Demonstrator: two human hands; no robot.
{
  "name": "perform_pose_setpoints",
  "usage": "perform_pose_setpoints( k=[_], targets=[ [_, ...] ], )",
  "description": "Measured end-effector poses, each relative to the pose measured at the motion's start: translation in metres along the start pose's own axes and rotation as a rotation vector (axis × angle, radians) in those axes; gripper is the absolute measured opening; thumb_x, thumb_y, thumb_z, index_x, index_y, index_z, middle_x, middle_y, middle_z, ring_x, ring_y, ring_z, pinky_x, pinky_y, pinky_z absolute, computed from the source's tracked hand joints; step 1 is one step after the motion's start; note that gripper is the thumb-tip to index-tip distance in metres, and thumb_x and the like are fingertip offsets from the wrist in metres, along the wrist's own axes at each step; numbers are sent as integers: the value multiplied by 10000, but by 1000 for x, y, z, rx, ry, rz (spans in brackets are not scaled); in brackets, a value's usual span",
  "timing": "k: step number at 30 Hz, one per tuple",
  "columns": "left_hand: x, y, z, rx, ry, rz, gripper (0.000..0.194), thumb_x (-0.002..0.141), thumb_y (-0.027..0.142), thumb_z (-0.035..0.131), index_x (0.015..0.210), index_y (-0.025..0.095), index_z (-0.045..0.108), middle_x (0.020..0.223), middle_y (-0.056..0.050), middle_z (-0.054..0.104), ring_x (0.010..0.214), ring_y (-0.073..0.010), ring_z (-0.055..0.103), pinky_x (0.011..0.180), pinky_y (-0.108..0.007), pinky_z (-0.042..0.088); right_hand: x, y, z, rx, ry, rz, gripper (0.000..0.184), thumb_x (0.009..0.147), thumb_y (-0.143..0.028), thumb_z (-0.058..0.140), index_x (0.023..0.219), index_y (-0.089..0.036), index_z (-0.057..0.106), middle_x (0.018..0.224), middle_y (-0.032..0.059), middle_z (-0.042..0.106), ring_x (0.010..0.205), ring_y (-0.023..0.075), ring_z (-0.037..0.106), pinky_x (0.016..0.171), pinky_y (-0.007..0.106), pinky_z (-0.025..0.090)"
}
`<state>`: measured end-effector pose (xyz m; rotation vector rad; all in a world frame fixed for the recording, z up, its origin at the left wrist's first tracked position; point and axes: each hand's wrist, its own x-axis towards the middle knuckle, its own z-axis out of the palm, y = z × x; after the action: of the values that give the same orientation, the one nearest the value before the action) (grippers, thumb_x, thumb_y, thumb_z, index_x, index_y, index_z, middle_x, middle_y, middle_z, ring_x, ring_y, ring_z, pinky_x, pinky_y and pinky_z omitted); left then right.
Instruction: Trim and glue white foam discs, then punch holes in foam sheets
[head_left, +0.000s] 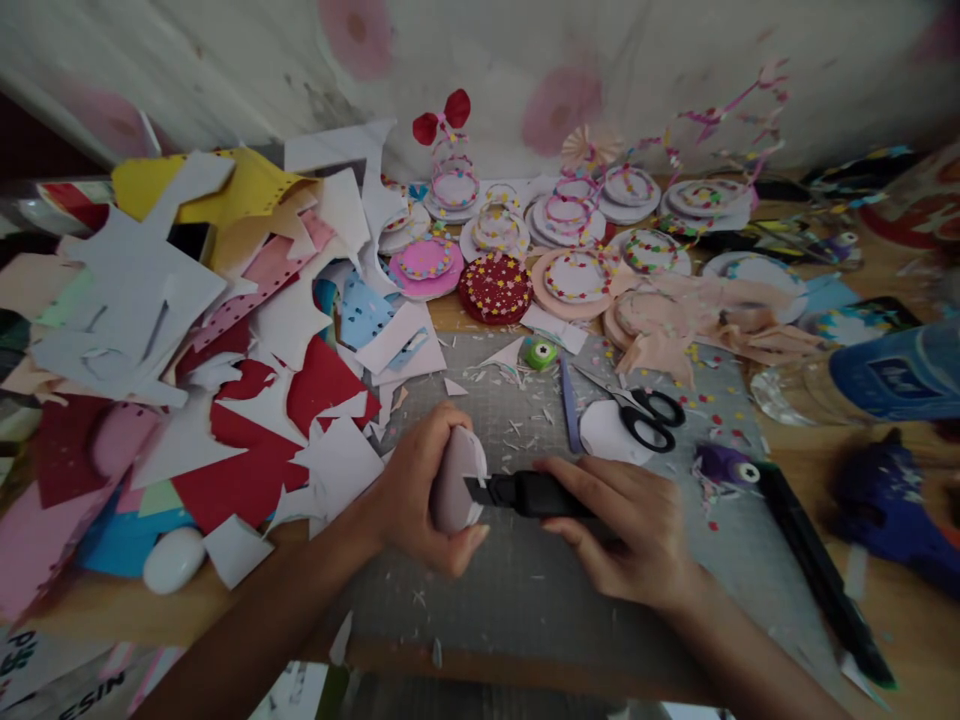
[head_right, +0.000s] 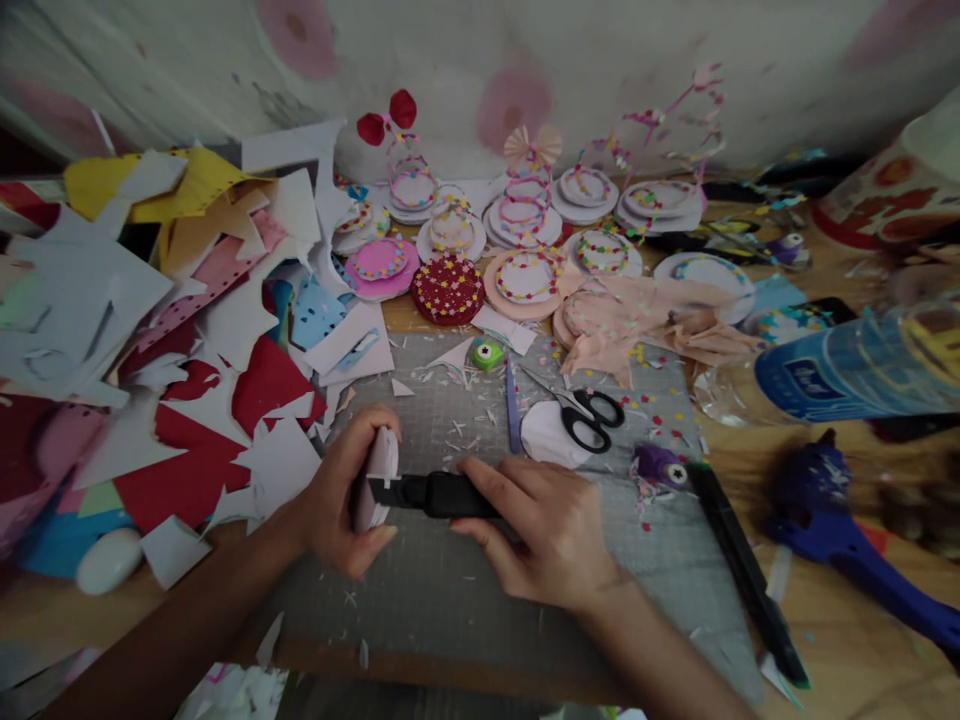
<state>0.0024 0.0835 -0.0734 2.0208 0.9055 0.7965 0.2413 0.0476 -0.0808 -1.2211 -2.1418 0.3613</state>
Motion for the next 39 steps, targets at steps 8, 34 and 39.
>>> perform_pose_setpoints(
  k=[8,34,39],
  targets=[
    [-1,0,-1,66,45,-35,557,594,364,620,1079,207,396,916,-40,450,779,-219,482,669,-365,412,0,6,3,39,116,106,269,890,-294,578,1121,-167,631,919,96,747,746,202,721,600,262,556],
    [-6,0,2,395,138,20,245,735,91,474,683,239,285,579,44,332,475,-132,352,471,-275,237,4,-14,6,-16,-47,-38,304,922,-326,527,1145,-132,599,793,65,691,660,166,662,583,259,490],
    [-2,1,1,417,145,53,200,783,118,455,684,235,327,565,36,363,464,-134,366,460,-277,255,3,-14,6,-52,-3,8,301,921,-341,534,1133,-142,612,778,54,692,637,157,658,545,247,467]
  ],
)
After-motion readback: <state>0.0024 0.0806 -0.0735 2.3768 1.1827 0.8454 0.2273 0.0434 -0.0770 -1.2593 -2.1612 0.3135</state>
